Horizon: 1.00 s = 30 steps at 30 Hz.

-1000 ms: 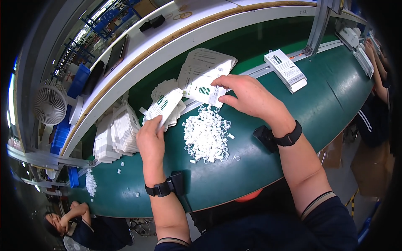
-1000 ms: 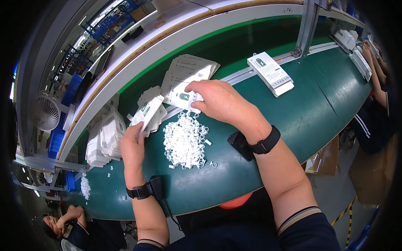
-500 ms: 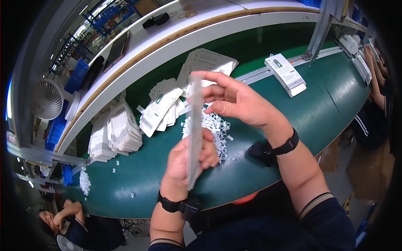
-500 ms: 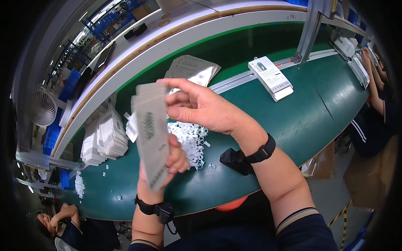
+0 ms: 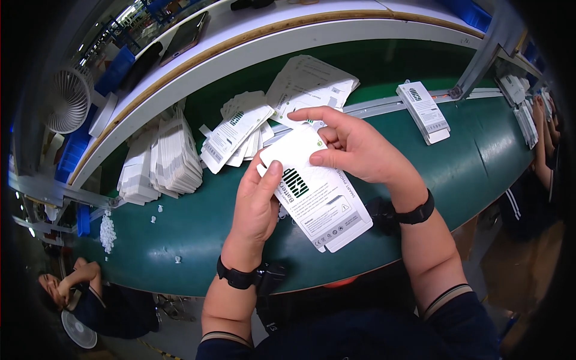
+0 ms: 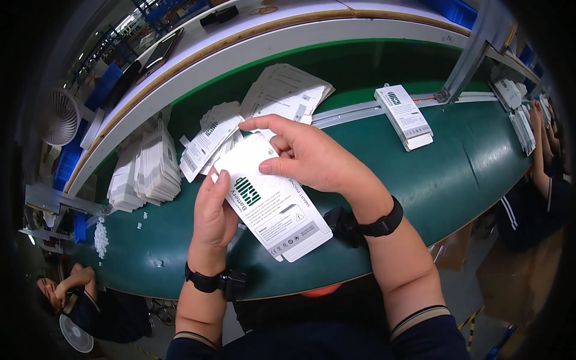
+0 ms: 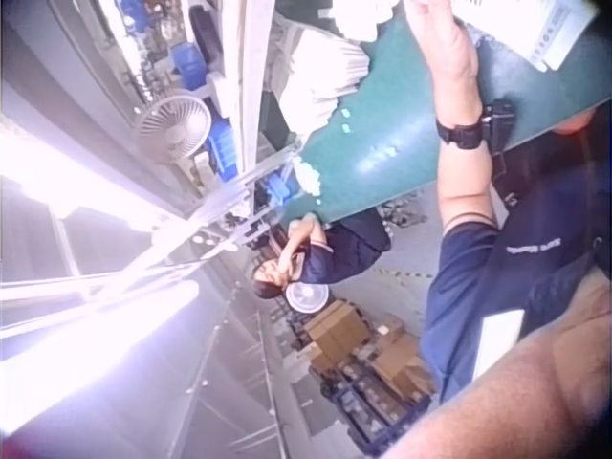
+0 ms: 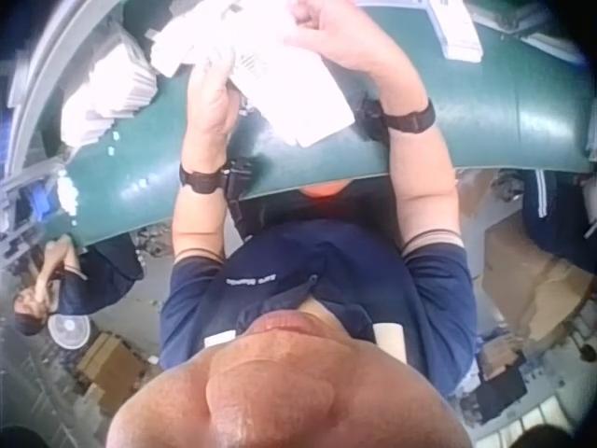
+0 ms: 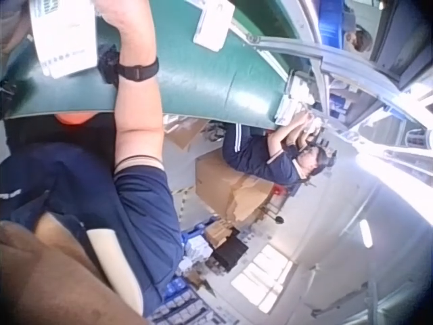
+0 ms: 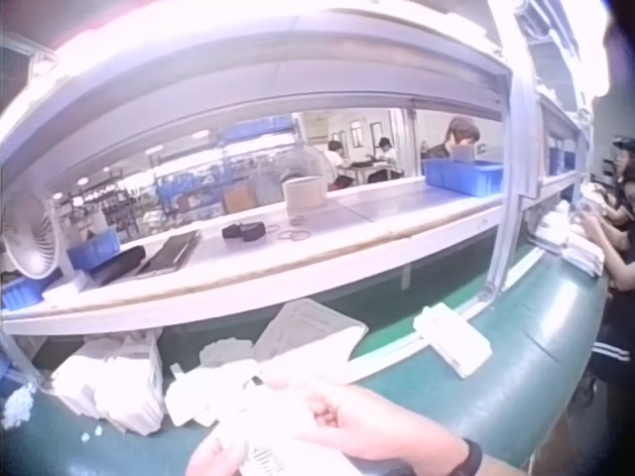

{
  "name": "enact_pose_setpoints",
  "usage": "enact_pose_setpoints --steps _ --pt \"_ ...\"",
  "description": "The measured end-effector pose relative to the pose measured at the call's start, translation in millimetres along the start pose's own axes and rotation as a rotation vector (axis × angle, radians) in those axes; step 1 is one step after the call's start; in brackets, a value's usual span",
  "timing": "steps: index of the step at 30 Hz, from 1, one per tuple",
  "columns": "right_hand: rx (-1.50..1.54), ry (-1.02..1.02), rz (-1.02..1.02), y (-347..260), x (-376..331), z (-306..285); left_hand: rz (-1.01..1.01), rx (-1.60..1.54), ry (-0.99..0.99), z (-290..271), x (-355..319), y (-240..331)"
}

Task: Sorting and packaging plastic accessories and battery information cards on an electronics production assembly line.

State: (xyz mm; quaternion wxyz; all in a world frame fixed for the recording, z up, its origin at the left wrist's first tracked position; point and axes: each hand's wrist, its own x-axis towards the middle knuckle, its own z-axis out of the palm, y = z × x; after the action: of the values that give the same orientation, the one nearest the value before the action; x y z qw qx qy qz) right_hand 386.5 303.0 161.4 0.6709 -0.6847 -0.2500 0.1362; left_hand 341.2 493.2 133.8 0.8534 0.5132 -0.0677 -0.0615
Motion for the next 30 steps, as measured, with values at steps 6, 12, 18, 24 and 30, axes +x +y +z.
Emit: enact_pose_setpoints --steps 6,12,18,24,30 --pt "-0.136 -0.055 0.001 0.2 0.2 5.9 -0.108 -0.095 0.025 -5.9 1.4 -2.5" --pt "-0.398 0.020 -0.313 13.0 4.0 6.9 -0.136 -0.070 -0.071 -11.4 3.2 -6.5" --pt "-0.498 0.009 -0.313 15.5 2.9 7.9 -0.225 0.009 -0.097 -5.7 2.1 -11.2" --pt "-0.690 0.134 -0.291 17.2 6.2 8.1 -0.236 0.028 -0.087 -14.3 3.9 -7.3" --pt "-0.669 0.171 -0.041 22.8 3.7 -32.6 -0.065 -0.151 0.022 -50.0 15.9 25.6"
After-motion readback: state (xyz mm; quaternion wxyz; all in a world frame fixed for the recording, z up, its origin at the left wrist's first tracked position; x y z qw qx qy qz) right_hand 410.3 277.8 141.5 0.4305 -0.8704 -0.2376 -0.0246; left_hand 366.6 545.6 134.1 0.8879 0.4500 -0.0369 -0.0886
